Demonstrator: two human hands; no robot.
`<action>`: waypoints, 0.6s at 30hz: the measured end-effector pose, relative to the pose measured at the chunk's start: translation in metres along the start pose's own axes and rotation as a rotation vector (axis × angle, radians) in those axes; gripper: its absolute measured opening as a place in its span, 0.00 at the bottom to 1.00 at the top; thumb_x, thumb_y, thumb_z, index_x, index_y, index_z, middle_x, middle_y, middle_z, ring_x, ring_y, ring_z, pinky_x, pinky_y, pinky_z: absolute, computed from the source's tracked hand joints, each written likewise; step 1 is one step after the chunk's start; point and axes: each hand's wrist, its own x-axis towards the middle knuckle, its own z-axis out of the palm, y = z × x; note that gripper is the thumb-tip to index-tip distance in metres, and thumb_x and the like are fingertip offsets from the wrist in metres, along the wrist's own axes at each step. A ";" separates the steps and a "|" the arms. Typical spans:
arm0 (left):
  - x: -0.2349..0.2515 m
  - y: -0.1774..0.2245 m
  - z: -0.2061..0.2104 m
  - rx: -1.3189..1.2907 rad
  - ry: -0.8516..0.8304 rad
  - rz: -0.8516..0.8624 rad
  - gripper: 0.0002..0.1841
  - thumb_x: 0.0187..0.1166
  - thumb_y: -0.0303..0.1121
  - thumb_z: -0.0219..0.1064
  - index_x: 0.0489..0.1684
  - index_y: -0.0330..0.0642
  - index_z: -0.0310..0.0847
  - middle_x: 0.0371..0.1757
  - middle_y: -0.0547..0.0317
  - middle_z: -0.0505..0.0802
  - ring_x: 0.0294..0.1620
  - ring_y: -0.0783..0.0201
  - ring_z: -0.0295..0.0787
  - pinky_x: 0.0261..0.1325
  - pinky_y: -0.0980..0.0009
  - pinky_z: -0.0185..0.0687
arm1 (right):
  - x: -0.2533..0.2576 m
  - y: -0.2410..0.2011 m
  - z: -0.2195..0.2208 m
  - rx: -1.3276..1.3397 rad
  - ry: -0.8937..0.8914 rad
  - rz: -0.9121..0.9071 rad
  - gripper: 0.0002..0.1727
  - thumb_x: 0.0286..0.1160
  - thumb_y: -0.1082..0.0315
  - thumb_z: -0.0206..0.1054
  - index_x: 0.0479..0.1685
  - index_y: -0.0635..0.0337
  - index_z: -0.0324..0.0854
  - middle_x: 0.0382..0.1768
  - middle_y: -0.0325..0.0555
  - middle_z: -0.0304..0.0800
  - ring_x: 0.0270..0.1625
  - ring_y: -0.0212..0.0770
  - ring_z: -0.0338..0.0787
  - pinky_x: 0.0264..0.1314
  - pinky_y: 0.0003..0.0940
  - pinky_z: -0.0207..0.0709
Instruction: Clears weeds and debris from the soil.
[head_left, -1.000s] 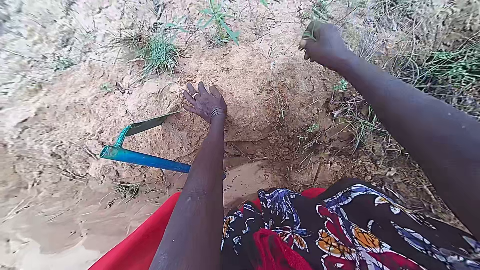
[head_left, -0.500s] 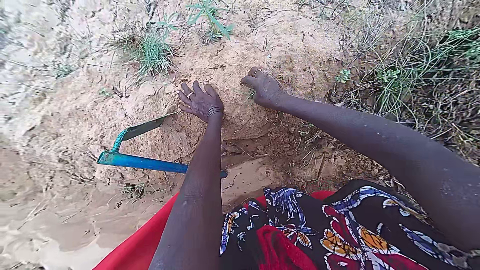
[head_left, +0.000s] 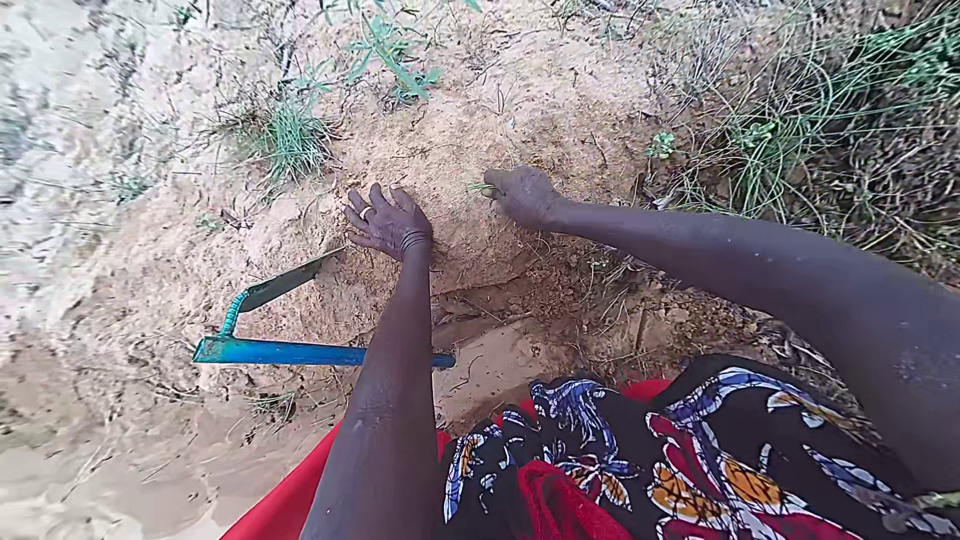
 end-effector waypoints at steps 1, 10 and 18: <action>0.001 0.000 0.000 0.004 0.001 0.003 0.29 0.90 0.55 0.38 0.83 0.62 0.74 0.95 0.61 0.60 0.97 0.47 0.43 0.90 0.34 0.31 | -0.005 0.013 -0.007 -0.021 0.042 -0.009 0.19 0.95 0.58 0.51 0.60 0.65 0.80 0.46 0.68 0.90 0.55 0.70 0.90 0.56 0.67 0.78; 0.001 0.000 0.001 0.025 0.001 0.000 0.29 0.90 0.56 0.38 0.84 0.64 0.73 0.95 0.62 0.60 0.97 0.47 0.43 0.89 0.33 0.31 | -0.025 0.105 -0.063 0.196 0.288 0.065 0.20 0.91 0.57 0.59 0.53 0.70 0.79 0.38 0.61 0.83 0.42 0.56 0.84 0.51 0.58 0.73; 0.000 0.000 0.001 0.014 0.004 -0.009 0.28 0.90 0.55 0.39 0.83 0.65 0.74 0.95 0.62 0.61 0.97 0.47 0.44 0.90 0.34 0.30 | -0.023 0.057 -0.015 0.176 0.121 0.088 0.26 0.71 0.73 0.75 0.68 0.70 0.74 0.56 0.70 0.86 0.62 0.68 0.87 0.66 0.65 0.78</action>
